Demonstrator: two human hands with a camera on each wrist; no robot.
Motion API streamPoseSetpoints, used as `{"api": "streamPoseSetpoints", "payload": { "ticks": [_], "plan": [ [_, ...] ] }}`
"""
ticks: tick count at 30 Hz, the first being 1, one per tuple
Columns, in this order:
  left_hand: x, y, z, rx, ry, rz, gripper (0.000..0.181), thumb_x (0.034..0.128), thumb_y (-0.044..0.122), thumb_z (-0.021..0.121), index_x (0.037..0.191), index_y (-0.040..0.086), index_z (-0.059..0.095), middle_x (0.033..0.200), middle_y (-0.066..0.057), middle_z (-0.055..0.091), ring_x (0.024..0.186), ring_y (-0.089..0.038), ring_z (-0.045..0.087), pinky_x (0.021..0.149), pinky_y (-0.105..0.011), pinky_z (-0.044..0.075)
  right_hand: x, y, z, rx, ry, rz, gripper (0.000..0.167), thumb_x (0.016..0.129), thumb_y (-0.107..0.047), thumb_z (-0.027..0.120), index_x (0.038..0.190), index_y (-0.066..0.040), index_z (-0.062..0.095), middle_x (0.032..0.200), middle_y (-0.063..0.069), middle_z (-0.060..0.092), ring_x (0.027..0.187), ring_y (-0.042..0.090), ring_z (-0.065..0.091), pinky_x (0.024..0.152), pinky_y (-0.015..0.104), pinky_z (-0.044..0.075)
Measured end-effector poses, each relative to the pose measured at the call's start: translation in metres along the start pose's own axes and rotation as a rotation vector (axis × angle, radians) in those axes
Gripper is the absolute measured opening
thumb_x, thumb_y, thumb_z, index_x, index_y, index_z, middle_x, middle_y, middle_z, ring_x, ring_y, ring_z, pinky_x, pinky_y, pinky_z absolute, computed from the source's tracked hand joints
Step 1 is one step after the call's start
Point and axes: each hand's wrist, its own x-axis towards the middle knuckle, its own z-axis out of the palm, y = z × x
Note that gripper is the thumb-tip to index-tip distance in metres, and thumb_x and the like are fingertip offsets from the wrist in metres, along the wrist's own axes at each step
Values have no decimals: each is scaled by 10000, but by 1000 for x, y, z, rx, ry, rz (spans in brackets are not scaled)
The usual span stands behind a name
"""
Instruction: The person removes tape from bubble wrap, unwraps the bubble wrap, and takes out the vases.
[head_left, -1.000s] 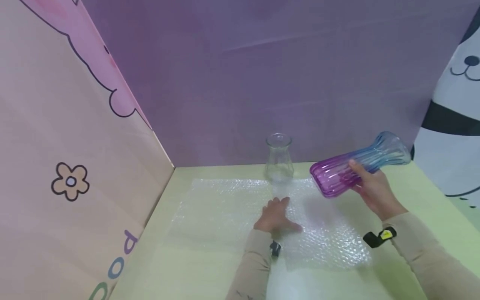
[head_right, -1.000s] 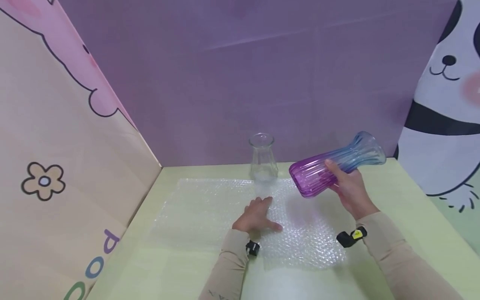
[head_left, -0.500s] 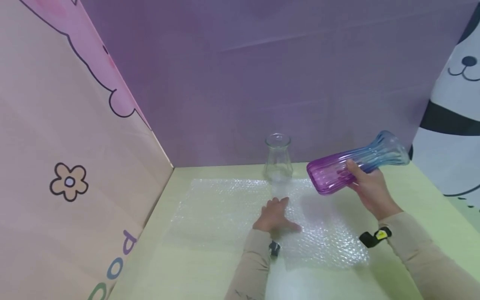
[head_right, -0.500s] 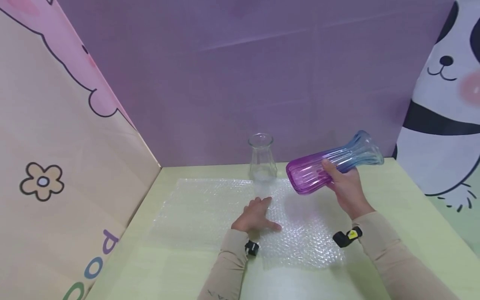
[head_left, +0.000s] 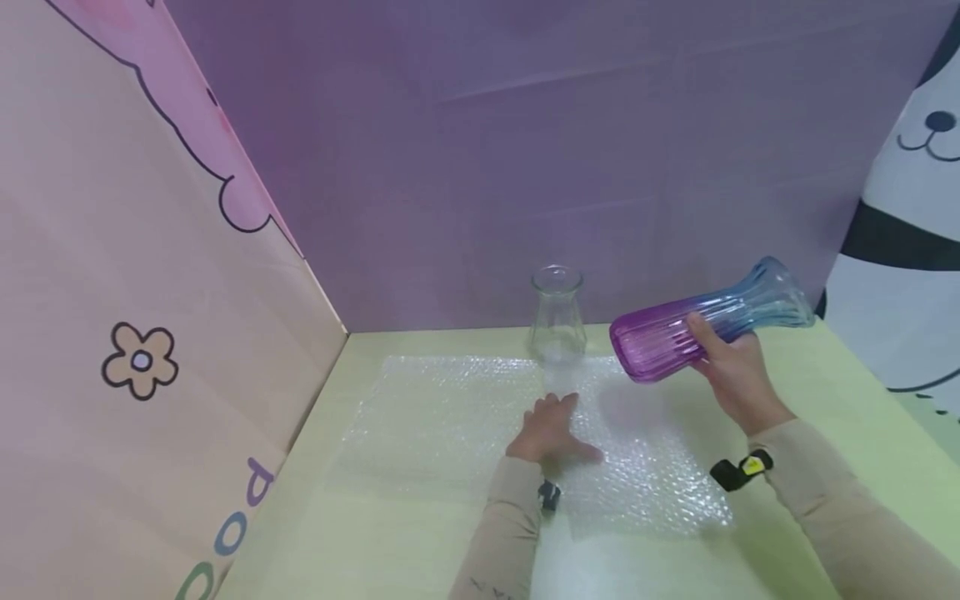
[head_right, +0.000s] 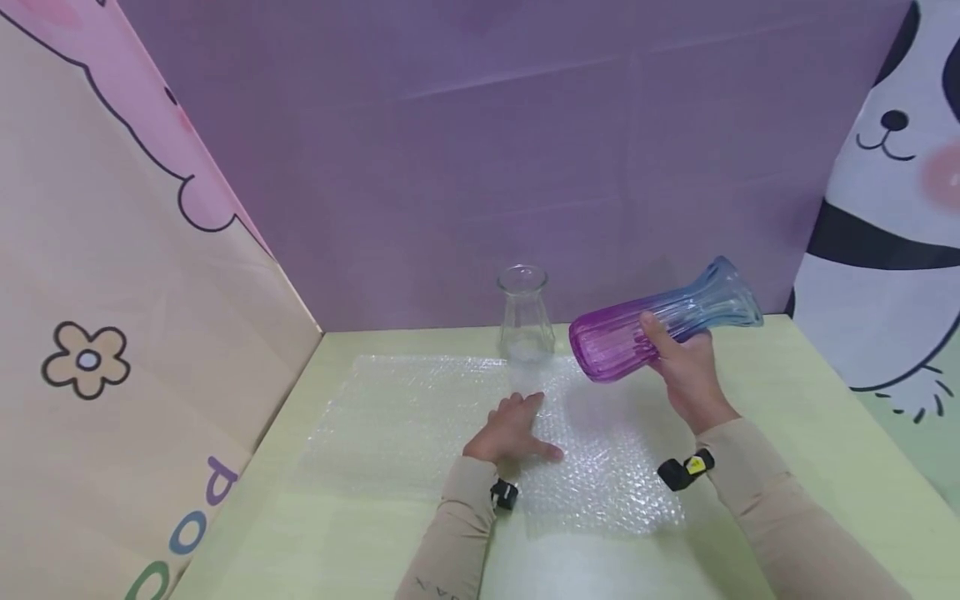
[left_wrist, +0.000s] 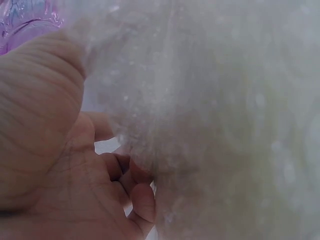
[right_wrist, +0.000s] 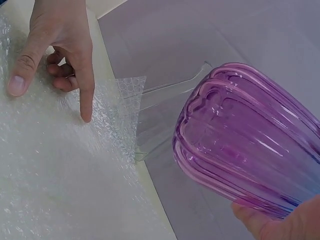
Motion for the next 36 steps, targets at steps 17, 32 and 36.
{"api": "streamPoseSetpoints", "payload": {
  "ticks": [17,32,36],
  "plan": [
    [2,-5,-1,3,3,9,1105,710,578,870,1614,270,314,1661,-118,330,1533,-353,304,1247,-585,279,5,-2,2,-61,133,-51,435,929,-60,729,1272,-197,497,1038,-64,694,862,36,711,785,220,624],
    [3,-3,3,-17,-2,11,1112,696,565,883,1610,274,321,1666,-114,323,1538,-357,293,1243,-603,274,7,-2,4,-83,178,-37,531,922,-154,753,1313,-267,414,1124,-48,629,922,40,700,775,208,621],
    [4,-3,3,-9,-5,1,1110,697,571,881,1610,280,321,1671,-106,316,1546,-346,282,1256,-586,257,7,-1,5,-74,157,-50,508,924,-154,752,1308,-249,434,1118,-49,649,925,39,707,786,212,622]
  ]
}}
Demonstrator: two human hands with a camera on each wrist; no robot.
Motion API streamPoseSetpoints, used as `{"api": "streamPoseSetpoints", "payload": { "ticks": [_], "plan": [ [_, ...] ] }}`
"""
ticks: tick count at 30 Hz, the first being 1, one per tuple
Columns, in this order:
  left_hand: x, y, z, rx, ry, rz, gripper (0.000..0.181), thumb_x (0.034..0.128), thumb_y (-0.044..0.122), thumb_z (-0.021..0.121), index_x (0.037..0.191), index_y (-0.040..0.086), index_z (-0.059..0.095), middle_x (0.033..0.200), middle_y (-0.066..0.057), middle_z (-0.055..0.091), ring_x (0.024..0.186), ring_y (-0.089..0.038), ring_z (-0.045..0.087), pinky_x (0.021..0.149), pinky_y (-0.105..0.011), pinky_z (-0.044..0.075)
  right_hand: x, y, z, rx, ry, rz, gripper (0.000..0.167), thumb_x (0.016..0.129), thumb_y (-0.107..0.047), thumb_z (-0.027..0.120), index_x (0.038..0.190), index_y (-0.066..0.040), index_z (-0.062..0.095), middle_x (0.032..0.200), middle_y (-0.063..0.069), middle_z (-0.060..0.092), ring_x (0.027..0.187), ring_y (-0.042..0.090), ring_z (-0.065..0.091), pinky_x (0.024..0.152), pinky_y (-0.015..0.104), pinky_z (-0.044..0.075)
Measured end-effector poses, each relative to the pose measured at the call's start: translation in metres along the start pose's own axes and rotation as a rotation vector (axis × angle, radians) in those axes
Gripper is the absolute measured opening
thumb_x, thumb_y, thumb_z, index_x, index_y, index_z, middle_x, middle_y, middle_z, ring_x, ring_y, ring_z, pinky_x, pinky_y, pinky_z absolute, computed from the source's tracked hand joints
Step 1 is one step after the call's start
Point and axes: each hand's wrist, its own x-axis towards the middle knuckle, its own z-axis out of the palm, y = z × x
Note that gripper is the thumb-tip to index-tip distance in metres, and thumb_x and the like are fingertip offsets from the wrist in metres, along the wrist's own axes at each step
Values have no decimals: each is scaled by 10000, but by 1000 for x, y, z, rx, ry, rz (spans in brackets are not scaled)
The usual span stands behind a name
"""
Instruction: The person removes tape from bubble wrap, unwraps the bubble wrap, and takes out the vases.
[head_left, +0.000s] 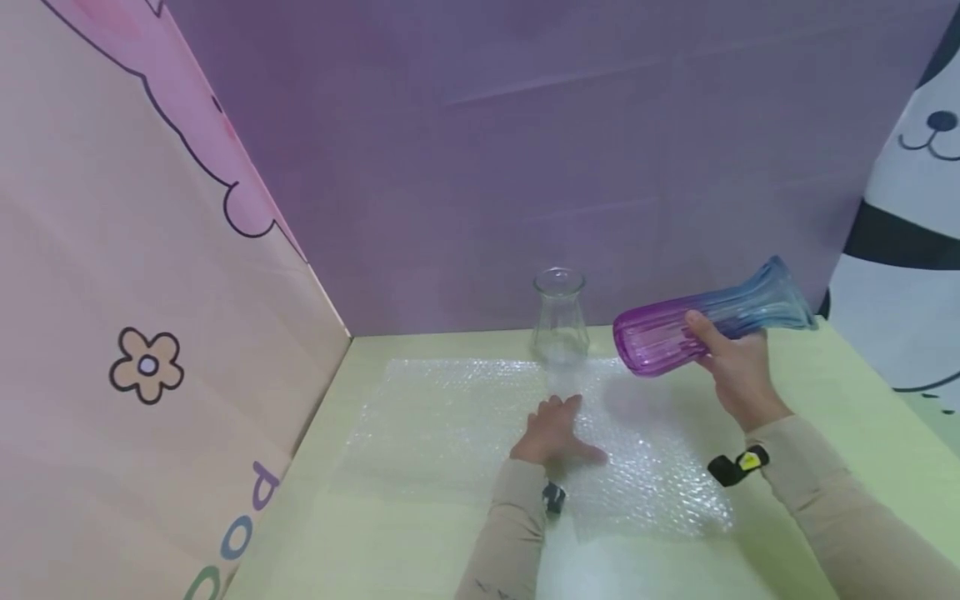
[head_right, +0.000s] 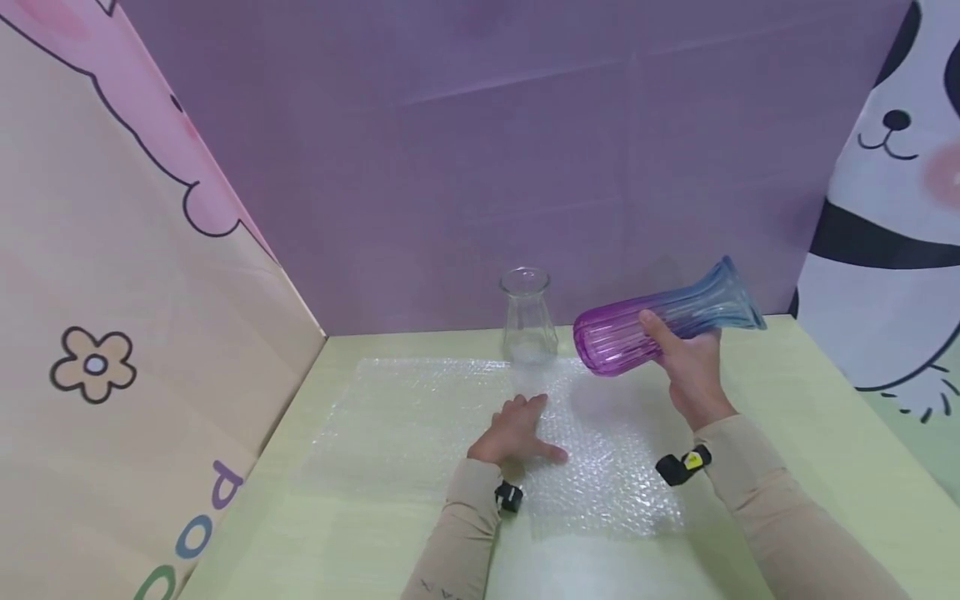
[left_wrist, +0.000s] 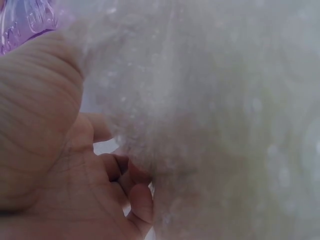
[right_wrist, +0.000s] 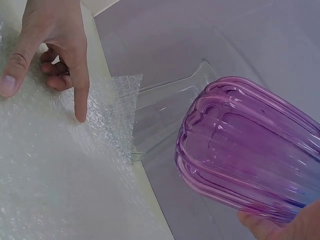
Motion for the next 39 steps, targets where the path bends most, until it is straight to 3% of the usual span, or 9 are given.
{"api": "streamPoseSetpoints", "payload": {
  "ticks": [5,9,19,31,39],
  "plan": [
    [0,1,0,8,0,-1,1103,704,574,875,1610,281,318,1675,-98,310,1552,-337,276,1263,-577,245,1,0,0,16,-15,4,423,932,-133,740,1274,-185,495,1053,-65,698,909,40,713,799,208,620],
    [-1,4,-1,16,3,3,1102,706,572,876,1610,279,318,1668,-100,323,1542,-338,296,1249,-582,275,1,-1,2,-9,16,42,379,919,-165,761,1217,-153,527,1001,-89,704,876,16,705,778,180,613],
    [-4,5,-2,-15,2,-14,1097,706,545,886,1610,294,319,1675,-99,309,1545,-348,285,1239,-602,283,3,-1,10,-53,110,67,612,841,-172,844,1303,-242,449,1156,-60,600,990,27,654,756,156,603],
    [-5,3,-2,-19,11,-18,1100,697,541,892,1607,308,320,1666,-102,326,1525,-379,309,1210,-623,320,10,4,21,23,177,71,533,846,-135,836,1216,-218,459,1108,-33,597,905,38,672,755,203,618],
    [-5,2,-1,-16,10,-9,1096,701,540,890,1607,299,322,1654,-114,340,1509,-386,330,1203,-623,332,14,7,21,93,180,37,592,868,-180,814,1300,-241,414,1164,-9,561,976,78,647,782,230,625]
  ]
}}
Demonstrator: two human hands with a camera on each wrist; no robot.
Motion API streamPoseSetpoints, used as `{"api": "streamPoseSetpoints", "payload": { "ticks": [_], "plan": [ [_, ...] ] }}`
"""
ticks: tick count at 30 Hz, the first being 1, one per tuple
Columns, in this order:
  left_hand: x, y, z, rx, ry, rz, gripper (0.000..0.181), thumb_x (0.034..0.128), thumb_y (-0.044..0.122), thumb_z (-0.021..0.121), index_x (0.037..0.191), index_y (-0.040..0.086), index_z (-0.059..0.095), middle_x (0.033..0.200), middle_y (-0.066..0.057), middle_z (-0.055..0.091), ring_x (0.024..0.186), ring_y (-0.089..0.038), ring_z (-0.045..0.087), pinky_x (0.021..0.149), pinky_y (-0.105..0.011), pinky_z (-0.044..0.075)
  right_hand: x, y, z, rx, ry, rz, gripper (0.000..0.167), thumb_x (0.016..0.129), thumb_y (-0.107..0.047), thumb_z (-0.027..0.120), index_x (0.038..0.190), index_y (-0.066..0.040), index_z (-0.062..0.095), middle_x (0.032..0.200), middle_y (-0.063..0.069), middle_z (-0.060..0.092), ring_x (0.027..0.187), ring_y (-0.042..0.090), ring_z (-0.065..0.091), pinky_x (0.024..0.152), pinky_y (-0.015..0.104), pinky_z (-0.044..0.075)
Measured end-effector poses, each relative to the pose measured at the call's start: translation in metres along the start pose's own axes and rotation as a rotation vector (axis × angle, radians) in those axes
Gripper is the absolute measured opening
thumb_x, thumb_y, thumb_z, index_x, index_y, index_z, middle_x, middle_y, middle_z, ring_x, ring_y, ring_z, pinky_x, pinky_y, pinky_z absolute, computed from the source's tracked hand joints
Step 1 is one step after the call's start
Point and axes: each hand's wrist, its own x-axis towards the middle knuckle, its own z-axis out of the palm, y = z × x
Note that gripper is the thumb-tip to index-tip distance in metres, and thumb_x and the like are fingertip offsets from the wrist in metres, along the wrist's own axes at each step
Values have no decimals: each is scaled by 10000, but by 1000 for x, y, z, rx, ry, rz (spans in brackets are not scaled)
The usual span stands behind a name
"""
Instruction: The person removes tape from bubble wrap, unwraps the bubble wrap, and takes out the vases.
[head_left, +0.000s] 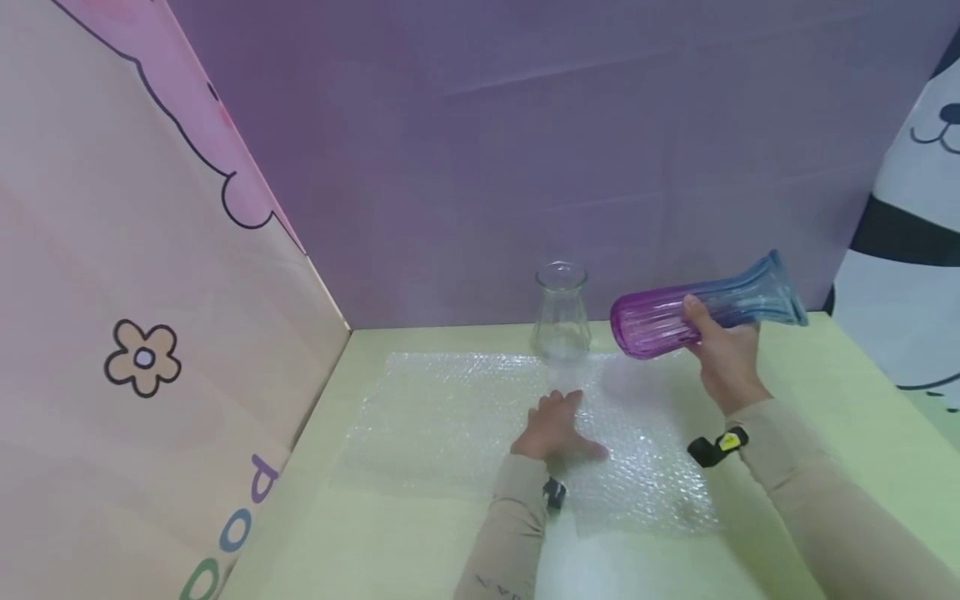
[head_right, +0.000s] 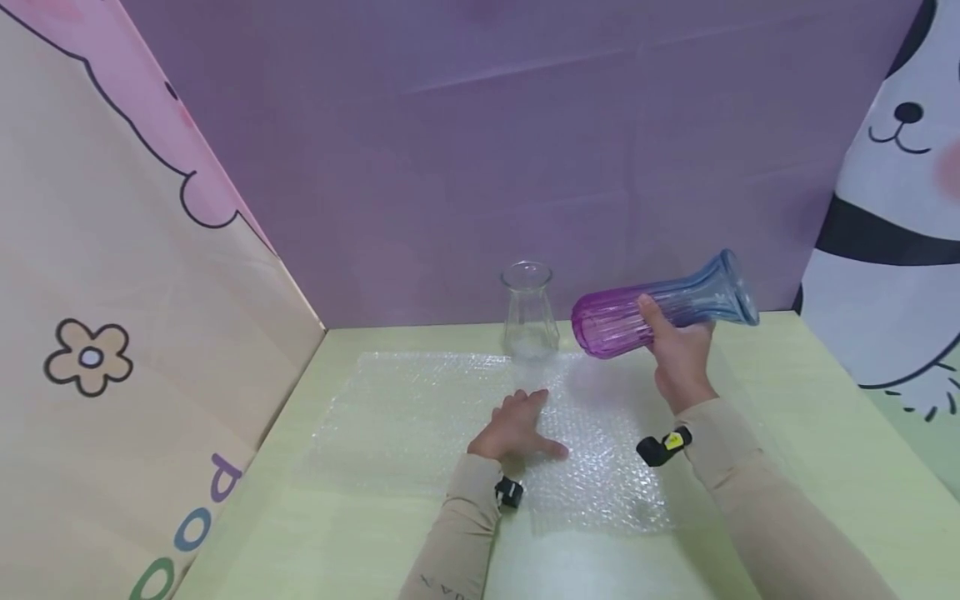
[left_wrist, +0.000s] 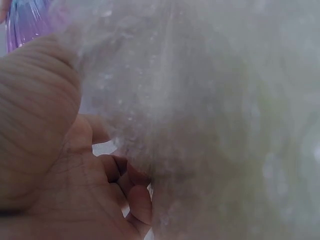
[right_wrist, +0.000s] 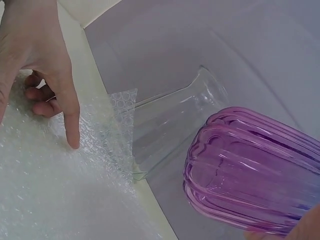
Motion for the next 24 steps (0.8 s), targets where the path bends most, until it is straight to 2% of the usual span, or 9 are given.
{"api": "streamPoseSetpoints", "payload": {
  "ticks": [6,12,17,24],
  "plan": [
    [-1,2,-2,-6,-1,-4,1087,708,535,886,1607,298,323,1660,-111,329,1517,-380,318,1214,-618,318,6,2,0,74,23,12,554,903,-199,778,1314,-245,408,1189,-20,554,1049,90,620,770,257,630],
    [-3,3,-1,-5,-2,-10,1081,712,525,887,1607,310,319,1663,-110,322,1518,-385,314,1211,-621,321,10,3,0,69,72,58,540,946,-272,730,1315,-270,336,1210,-61,491,1078,68,587,713,230,629],
    [-2,4,-2,9,-3,3,1082,707,533,890,1602,286,336,1644,-117,353,1510,-367,333,1221,-602,317,12,4,0,99,76,72,468,966,-281,705,1280,-272,358,1197,-58,478,1043,72,598,726,252,631],
    [1,2,-2,31,-3,18,1094,699,545,891,1602,269,340,1622,-121,383,1490,-353,363,1218,-586,330,13,5,5,99,117,92,430,968,-313,700,1241,-273,370,1140,-56,469,886,73,591,725,240,598]
  ]
}}
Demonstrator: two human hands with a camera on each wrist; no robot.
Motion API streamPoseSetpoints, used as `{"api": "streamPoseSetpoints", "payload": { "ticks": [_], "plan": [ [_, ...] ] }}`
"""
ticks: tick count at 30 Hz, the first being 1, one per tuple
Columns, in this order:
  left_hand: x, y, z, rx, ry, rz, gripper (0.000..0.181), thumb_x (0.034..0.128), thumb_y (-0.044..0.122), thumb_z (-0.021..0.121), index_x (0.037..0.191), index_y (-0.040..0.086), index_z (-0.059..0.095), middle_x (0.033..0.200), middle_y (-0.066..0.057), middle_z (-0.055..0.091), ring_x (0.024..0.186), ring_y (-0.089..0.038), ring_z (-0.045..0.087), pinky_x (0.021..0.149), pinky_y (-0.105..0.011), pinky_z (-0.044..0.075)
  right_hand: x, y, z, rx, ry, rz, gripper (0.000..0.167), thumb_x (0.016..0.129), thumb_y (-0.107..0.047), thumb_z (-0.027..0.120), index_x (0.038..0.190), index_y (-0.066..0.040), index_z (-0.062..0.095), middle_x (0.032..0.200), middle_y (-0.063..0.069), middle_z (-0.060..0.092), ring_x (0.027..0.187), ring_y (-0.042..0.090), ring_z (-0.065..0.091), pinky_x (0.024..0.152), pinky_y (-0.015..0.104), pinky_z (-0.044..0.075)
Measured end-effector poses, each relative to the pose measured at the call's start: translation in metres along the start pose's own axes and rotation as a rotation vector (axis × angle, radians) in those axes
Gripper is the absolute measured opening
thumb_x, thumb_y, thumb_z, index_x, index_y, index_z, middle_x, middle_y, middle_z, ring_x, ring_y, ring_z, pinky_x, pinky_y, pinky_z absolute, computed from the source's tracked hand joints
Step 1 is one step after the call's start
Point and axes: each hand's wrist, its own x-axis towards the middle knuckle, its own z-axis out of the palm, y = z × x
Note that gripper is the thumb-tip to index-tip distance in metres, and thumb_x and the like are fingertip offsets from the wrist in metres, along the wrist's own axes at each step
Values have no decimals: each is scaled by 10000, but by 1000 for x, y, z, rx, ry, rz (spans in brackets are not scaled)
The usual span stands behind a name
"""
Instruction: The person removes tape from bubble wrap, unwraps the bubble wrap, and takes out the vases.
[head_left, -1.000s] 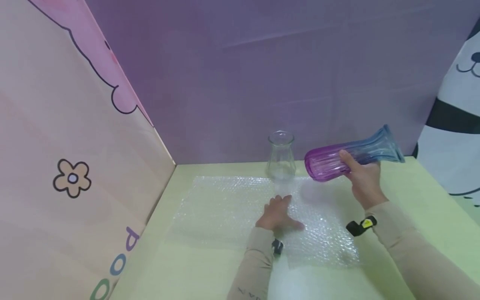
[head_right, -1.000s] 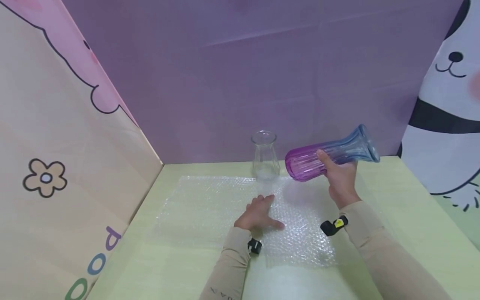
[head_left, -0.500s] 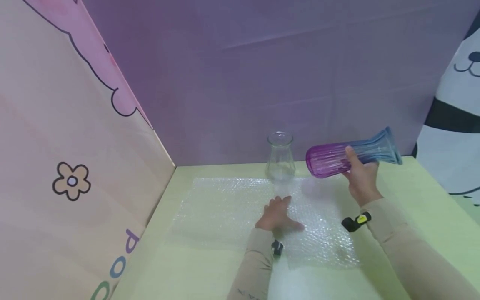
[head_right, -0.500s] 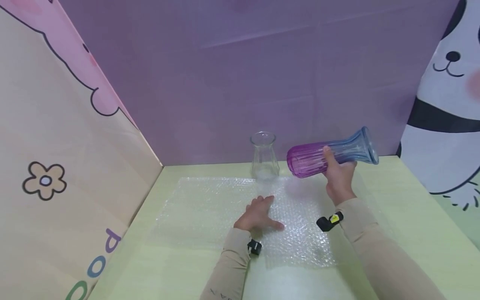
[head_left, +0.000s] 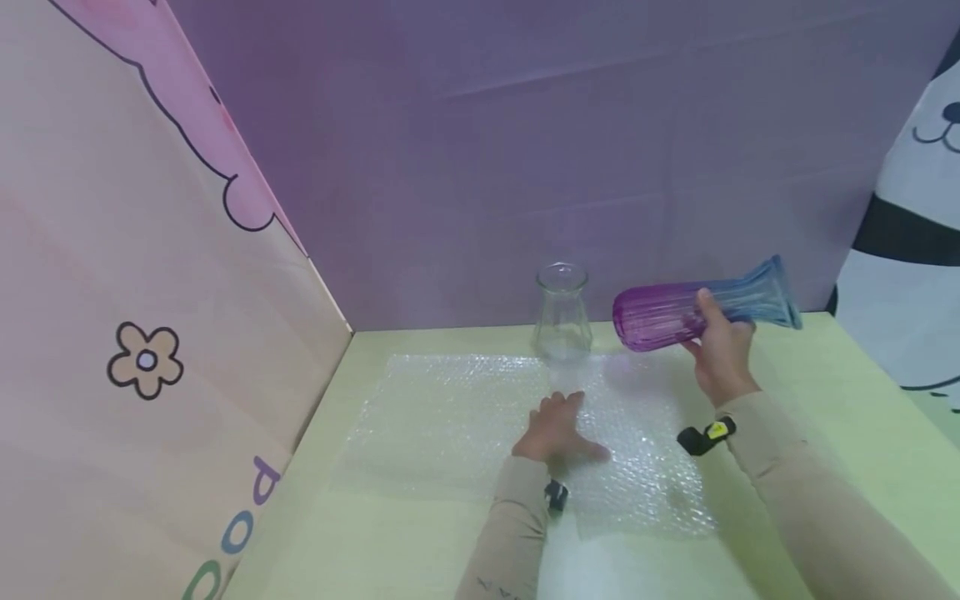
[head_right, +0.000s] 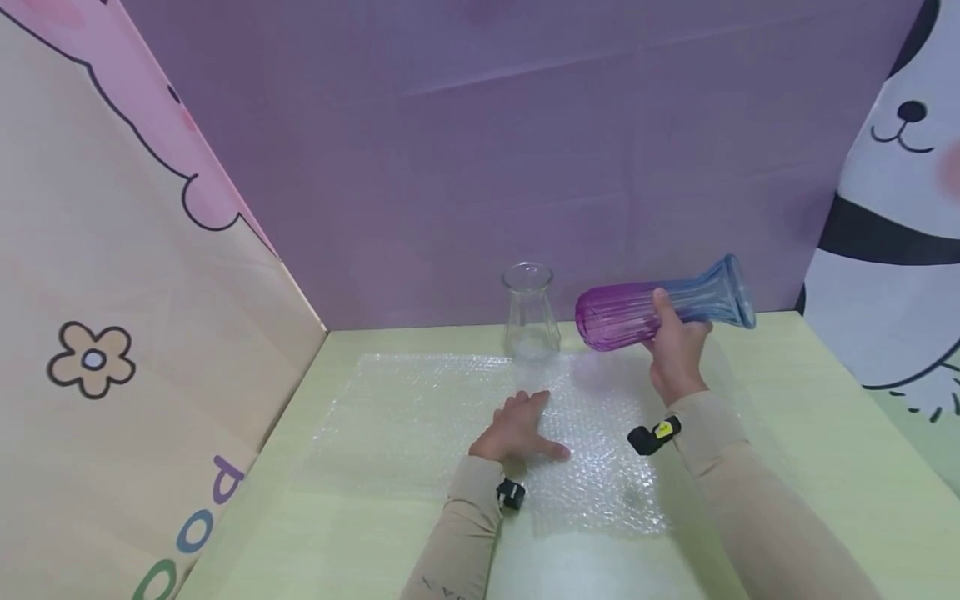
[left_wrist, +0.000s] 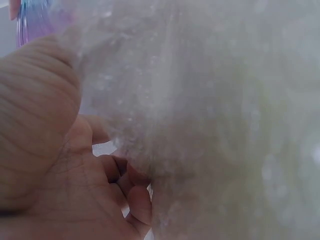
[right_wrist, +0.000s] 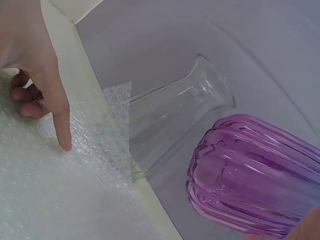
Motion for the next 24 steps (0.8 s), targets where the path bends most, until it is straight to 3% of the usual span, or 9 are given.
{"api": "streamPoseSetpoints", "payload": {
  "ticks": [7,14,17,20,24],
  "plan": [
    [2,-1,0,35,5,16,1095,695,563,889,1598,251,352,1589,-125,423,1462,-343,399,1215,-569,343,1,0,6,12,31,29,471,985,-324,666,1302,-274,321,1130,-60,471,841,74,588,787,267,563],
    [2,-1,1,13,1,13,1100,698,550,891,1604,263,337,1620,-122,386,1484,-351,370,1218,-582,334,4,-1,9,-14,56,49,600,1000,-366,616,1423,-271,201,1140,-82,441,923,53,545,843,287,533],
    [1,0,0,7,2,9,1101,695,545,894,1604,271,336,1626,-120,377,1487,-352,365,1215,-584,336,5,0,10,-31,69,47,639,997,-377,615,1451,-271,179,1154,-95,451,983,46,540,1007,333,521],
    [1,0,0,11,2,8,1100,693,547,894,1602,273,339,1624,-120,379,1485,-351,368,1215,-582,338,7,1,11,-38,66,38,675,993,-375,620,1473,-271,158,1180,-98,463,1051,45,545,1182,408,423],
    [0,-1,0,30,5,12,1100,692,558,891,1600,264,344,1607,-122,401,1469,-344,389,1211,-572,347,9,4,12,-56,51,27,735,992,-369,621,1524,-276,122,1346,-85,441,1274,98,510,1245,474,341]
  ]
}}
